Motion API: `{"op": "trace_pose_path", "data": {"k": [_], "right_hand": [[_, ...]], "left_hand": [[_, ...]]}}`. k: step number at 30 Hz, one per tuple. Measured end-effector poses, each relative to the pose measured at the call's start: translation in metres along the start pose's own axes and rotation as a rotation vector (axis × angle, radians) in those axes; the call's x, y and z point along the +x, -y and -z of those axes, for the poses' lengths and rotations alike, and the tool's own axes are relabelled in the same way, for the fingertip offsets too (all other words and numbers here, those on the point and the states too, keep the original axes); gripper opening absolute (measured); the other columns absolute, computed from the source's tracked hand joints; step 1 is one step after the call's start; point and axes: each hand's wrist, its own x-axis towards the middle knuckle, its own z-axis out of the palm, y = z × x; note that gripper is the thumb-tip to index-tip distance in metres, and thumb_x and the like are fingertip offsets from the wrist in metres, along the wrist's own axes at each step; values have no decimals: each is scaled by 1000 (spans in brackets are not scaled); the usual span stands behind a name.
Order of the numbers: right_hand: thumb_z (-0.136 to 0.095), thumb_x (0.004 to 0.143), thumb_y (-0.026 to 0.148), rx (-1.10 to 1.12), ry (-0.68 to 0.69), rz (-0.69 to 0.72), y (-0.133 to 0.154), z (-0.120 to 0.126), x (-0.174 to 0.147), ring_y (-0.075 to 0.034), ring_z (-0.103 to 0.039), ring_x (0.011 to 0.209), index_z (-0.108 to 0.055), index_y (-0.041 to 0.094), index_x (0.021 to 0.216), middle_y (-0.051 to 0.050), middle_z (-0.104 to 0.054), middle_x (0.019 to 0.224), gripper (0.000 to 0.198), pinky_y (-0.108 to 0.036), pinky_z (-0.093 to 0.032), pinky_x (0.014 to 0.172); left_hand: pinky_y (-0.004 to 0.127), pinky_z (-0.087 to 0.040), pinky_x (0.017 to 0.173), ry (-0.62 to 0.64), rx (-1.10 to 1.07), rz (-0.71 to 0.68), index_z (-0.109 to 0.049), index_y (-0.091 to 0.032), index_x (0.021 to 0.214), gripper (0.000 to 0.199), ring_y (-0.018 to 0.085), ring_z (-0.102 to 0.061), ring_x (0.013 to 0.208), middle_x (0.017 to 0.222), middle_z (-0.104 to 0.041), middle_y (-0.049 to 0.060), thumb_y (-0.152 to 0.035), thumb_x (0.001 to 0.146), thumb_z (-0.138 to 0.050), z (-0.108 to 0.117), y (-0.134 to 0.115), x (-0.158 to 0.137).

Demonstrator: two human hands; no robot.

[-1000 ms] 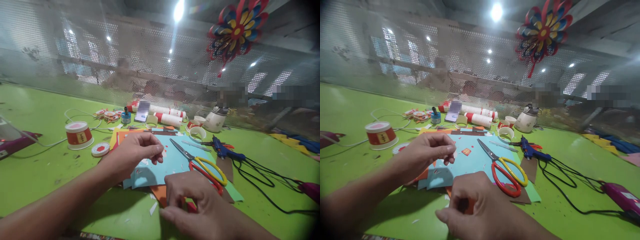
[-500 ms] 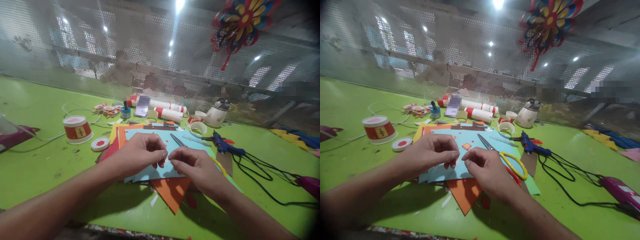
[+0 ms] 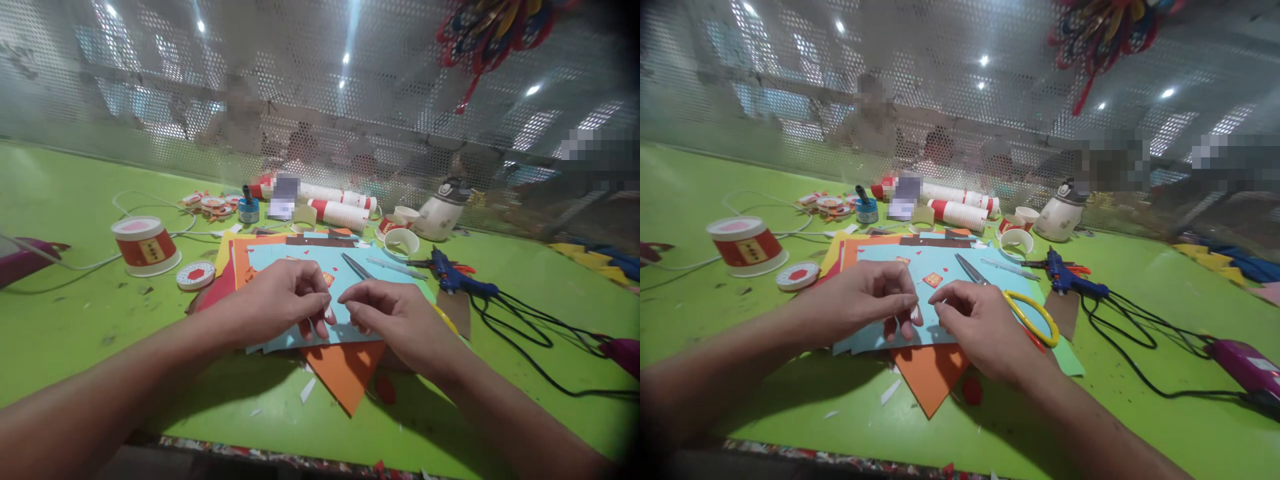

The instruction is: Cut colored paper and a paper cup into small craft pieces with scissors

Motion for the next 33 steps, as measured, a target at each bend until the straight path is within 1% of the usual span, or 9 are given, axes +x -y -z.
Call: {"op": "trace_pose_path", "data": {"k": [9,11,13,15,18,22,26,29,33], "right_hand": [[-50,80,21,-26,-9,27,-1,-1,0,-13,-47,57,-64,17,80,1,-55,62,15,-26,-37,53],[-50,81,22,-52,-23,42,-1,-2,-1,-12,-45,54,-64,17,82,3,-52,58,16,-25,-35,50],[-50,84,25,-100,-56,65,-1,-4,-2,-12,-40,50,-65,18,83,5,-46,54,18,-24,-31,47],[-50,86,29,-156,-97,100,-1,-6,-3,-11,-36,50,-66,18,79,6,-42,52,20,-24,-28,47],[-51,87,33,-223,-155,157,-2,-9,-3,-11,-35,52,-63,17,69,5,-43,53,27,-25,-28,49],[-50,88,34,-280,-252,203,-9,-5,3,-12,-39,53,-58,17,65,4,-45,54,30,-26,-30,50],[-51,90,35,-341,-345,224,-19,8,12,-11,-45,52,-55,17,63,6,-46,54,32,-25,-36,51],[-54,91,33,-401,-374,214,-26,18,19,-10,-54,54,-58,15,68,6,-54,60,30,-24,-43,53],[-53,93,33,-478,-369,186,-33,26,26,-11,-60,58,-62,13,78,4,-61,68,26,-26,-50,56]], "left_hand": [[26,-50,49,-36,-52,-5,-48,-18,70,15,16,-66,58,68,-68,4,-23,78,-59,-1,0,0],[26,-50,50,-39,-47,-3,-48,-17,71,13,15,-66,57,67,-68,4,-22,78,-58,0,0,0],[26,-50,50,-44,-36,-10,-49,-16,72,11,15,-66,57,68,-68,5,-21,79,-57,2,1,1],[26,-50,50,-63,-19,-19,-51,-16,74,10,15,-66,58,69,-69,5,-21,80,-56,5,3,3],[25,-49,50,-122,36,-25,-55,-14,74,11,13,-64,55,65,-67,3,-22,81,-57,13,5,7],[21,-46,47,-220,35,22,-57,-13,75,8,10,-61,48,58,-65,1,-16,82,-55,23,7,13],[23,-48,48,-274,6,-30,-58,-12,75,3,12,-63,50,59,-66,2,-13,77,-60,30,13,17],[25,-49,51,-280,9,-52,-59,-12,79,9,13,-64,52,59,-66,2,-11,72,-64,35,19,20],[26,-50,52,-297,4,-55,-59,-12,82,13,13,-64,53,59,-67,2,-13,70,-66,40,25,23]]}}
